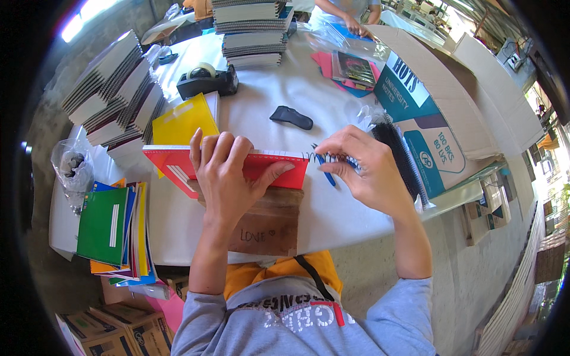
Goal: The person assembles spiral notebooks by placing covers and paper onto a wooden jig, threading a metal spiral through the punched holes, trimming the spiral with pliers, and stacking the completed notebooks.
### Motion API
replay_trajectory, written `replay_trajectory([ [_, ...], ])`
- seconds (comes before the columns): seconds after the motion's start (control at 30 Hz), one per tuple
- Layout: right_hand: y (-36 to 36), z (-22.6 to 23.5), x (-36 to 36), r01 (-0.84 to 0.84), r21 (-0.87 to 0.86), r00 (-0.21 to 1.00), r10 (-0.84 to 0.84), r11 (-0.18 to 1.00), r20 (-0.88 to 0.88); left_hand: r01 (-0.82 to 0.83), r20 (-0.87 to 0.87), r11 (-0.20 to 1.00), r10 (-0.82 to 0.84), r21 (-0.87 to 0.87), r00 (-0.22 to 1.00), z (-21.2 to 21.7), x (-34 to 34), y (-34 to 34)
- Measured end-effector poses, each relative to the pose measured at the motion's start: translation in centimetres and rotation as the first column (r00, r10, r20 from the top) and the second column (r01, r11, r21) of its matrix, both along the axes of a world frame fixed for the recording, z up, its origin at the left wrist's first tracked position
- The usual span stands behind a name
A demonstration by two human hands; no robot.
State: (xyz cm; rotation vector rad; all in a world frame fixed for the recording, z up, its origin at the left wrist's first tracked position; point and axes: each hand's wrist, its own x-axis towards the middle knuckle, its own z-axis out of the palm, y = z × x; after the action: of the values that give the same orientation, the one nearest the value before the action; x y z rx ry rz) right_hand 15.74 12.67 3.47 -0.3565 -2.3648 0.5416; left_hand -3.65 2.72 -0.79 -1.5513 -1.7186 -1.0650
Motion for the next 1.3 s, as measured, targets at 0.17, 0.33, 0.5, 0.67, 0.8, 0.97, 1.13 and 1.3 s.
replay_trajectory([
  [0.17,2.1,0.0,-0.1,-0.104,-0.641,0.934,0.297,0.76,0.2,0.048,0.028,0.999,-0.048,-0.023,0.998,0.0,-0.4,-0.7],
  [0.33,10.7,-3.5,-6.0,-0.165,-0.639,0.87,0.416,0.752,0.264,0.231,0.045,0.973,-0.229,-0.03,0.972,0.2,-1.7,-1.7],
  [0.5,17.6,-16.4,-12.1,0.07,0.261,0.795,-0.212,0.963,0.568,0.201,0.019,0.979,-0.2,-0.027,0.98,-0.3,-1.4,-1.7],
  [0.67,16.5,-15.0,-12.5,0.332,0.079,0.89,-0.34,0.94,0.305,0.149,0.108,0.986,-0.157,0.075,0.982,-0.5,0.1,-1.3],
  [0.8,7.6,-5.2,-6.7,-0.485,-0.712,0.823,-0.011,0.507,-0.568,0.105,0.19,0.993,-0.113,0.047,0.975,-0.8,1.5,-1.8],
  [0.97,4.2,-5.3,-2.2,-0.383,-0.452,0.918,0.384,0.806,-0.094,0.162,0.23,0.987,-0.16,0.01,0.96,-0.3,1.5,-1.8],
  [1.13,5.8,-4.2,-2.0,-0.913,-0.316,0.403,0.696,0.259,-0.594,0.127,0.204,0.992,-0.12,-0.022,0.972,0.2,1.8,-2.0],
  [1.3,4.5,-3.6,-3.4,-0.651,-0.441,0.757,0.488,0.618,-0.434,0.137,0.241,0.99,-0.144,0.044,0.96,0.1,1.4,-1.6],
])
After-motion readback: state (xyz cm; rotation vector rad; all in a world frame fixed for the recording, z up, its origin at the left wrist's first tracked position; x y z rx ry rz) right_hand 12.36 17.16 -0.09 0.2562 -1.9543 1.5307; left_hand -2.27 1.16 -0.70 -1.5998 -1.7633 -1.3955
